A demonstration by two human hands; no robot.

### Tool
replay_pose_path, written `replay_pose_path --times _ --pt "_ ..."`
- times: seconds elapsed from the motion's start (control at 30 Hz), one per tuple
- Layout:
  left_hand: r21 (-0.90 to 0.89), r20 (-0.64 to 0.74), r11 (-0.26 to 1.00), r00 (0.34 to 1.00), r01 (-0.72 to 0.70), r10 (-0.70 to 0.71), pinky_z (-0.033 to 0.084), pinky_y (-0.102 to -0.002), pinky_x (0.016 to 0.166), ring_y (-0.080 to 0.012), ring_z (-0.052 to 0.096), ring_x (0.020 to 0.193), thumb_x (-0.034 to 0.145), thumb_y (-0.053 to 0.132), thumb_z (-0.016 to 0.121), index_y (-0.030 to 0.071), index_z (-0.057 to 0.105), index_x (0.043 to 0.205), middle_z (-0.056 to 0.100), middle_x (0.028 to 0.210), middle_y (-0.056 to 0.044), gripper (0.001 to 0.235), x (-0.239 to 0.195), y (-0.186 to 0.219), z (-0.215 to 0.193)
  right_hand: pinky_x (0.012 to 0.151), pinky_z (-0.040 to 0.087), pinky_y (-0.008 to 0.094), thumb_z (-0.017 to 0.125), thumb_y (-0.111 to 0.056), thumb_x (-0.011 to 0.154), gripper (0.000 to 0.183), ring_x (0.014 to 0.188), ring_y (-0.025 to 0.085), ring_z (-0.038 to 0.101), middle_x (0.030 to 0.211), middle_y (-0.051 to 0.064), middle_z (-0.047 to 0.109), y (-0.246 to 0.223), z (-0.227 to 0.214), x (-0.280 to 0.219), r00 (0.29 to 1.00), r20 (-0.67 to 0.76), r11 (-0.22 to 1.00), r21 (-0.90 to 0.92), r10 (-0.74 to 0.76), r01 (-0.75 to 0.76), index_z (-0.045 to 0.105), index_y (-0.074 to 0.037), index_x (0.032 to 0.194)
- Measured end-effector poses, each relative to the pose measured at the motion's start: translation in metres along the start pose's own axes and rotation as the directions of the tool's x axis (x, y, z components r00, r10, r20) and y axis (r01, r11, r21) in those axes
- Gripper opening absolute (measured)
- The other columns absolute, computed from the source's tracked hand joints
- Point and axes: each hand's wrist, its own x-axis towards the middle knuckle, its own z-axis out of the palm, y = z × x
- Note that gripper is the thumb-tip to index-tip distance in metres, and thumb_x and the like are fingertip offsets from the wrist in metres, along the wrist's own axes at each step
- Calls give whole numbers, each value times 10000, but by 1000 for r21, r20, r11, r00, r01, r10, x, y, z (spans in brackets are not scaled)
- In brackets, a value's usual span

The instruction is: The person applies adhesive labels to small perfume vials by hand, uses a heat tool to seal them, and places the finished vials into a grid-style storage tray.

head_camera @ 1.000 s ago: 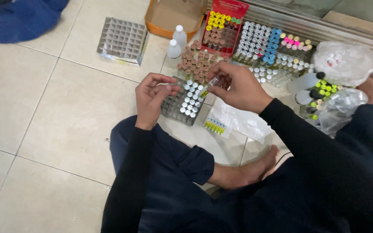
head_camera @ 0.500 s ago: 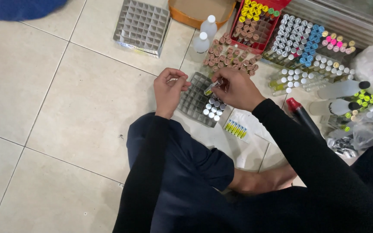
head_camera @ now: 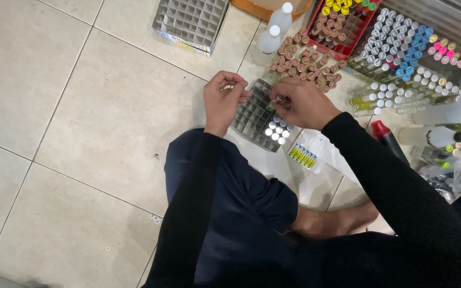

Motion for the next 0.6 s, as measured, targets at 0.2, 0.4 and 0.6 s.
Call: replay_pose_path --times 0.2,0.4,0.6 --pt "-10 -8 1000 1000 1 -1 666 -257 594 -189 759 688 876 31 703 14 684 895 686 823 -121 31 -2 1 0 585 553 386 801 -37 798 187 707 291 679 823 109 641 8 6 0 1000 22 1000 -27 14 -13 685 -59 943" --pt "-22 -20 1000 1000 20 -20 663 -255 593 -188 762 689 870 27 699 23 683 888 688 823 -115 24 -2 3 1 606 555 384 778 -49 794 155 712 279 680 836 76 617 9 10 3 997 64 997 -64 40 -36 681 -67 912" --pt "-16 -17 998 998 56 -56 665 -253 604 -187 764 705 872 27 696 28 685 897 692 841 -123 27 -3 8 1 612 555 388 796 -94 779 180 732 276 682 867 71 610 14 12 5 996 64 994 -88 64 -58 678 -86 915"
